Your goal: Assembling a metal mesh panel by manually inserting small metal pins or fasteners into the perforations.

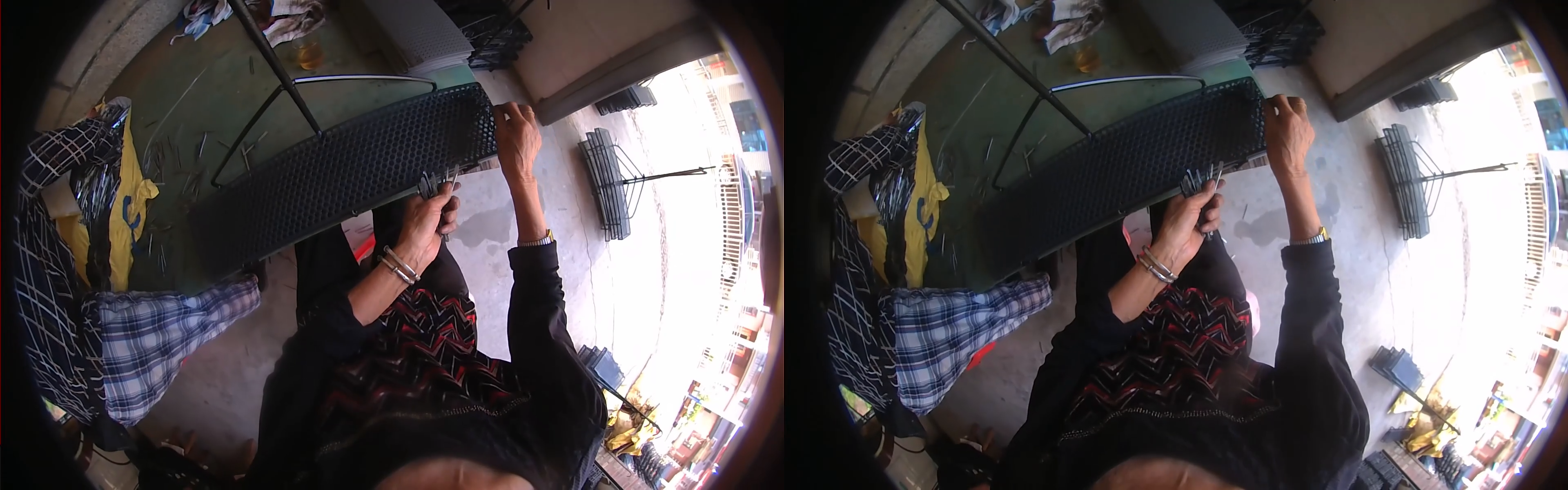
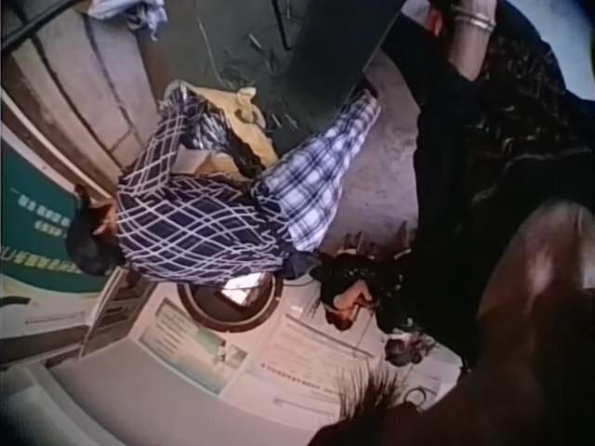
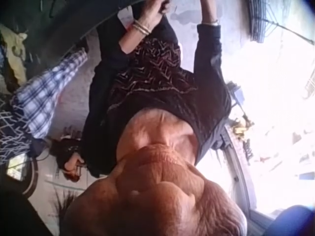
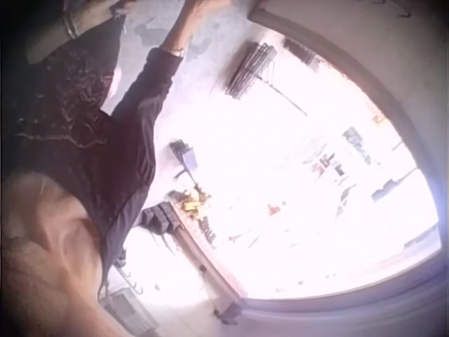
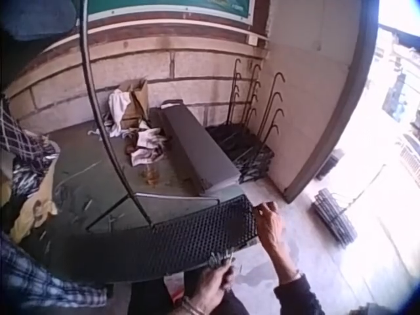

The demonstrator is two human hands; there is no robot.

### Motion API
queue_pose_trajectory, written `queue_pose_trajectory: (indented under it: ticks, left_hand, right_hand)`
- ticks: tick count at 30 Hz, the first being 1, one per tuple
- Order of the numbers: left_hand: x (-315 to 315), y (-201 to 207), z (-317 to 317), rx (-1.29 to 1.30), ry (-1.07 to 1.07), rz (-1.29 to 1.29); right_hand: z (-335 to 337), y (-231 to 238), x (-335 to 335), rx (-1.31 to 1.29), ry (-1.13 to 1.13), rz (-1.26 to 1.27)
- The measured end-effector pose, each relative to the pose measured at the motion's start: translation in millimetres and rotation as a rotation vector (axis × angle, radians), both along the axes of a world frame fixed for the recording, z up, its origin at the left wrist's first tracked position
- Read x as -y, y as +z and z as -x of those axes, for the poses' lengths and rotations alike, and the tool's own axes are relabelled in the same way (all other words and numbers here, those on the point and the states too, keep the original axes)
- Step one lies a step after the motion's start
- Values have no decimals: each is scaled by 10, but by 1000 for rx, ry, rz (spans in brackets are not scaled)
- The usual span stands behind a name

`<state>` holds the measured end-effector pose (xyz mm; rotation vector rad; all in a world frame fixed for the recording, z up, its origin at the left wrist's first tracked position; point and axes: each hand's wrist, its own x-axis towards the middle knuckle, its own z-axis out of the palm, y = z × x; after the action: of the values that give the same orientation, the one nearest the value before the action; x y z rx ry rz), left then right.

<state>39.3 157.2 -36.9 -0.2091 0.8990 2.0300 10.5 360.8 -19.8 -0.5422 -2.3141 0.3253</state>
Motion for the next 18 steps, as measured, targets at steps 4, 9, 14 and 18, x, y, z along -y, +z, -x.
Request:
queue_pose_trajectory:
  ticks: [4,9,14,18]
  left_hand:
    - [-30,36,4,15,47,-25]
    - [4,26,15,-19,55,-11]
    - [-56,68,40,-105,26,-3]
    - [-101,69,100,33,49,38]
  right_hand:
    - [-72,27,41,74,-79,64]
    - [-463,299,305,382,350,766]
    - [-593,366,459,228,502,825]
    - [-382,398,278,-45,100,433]
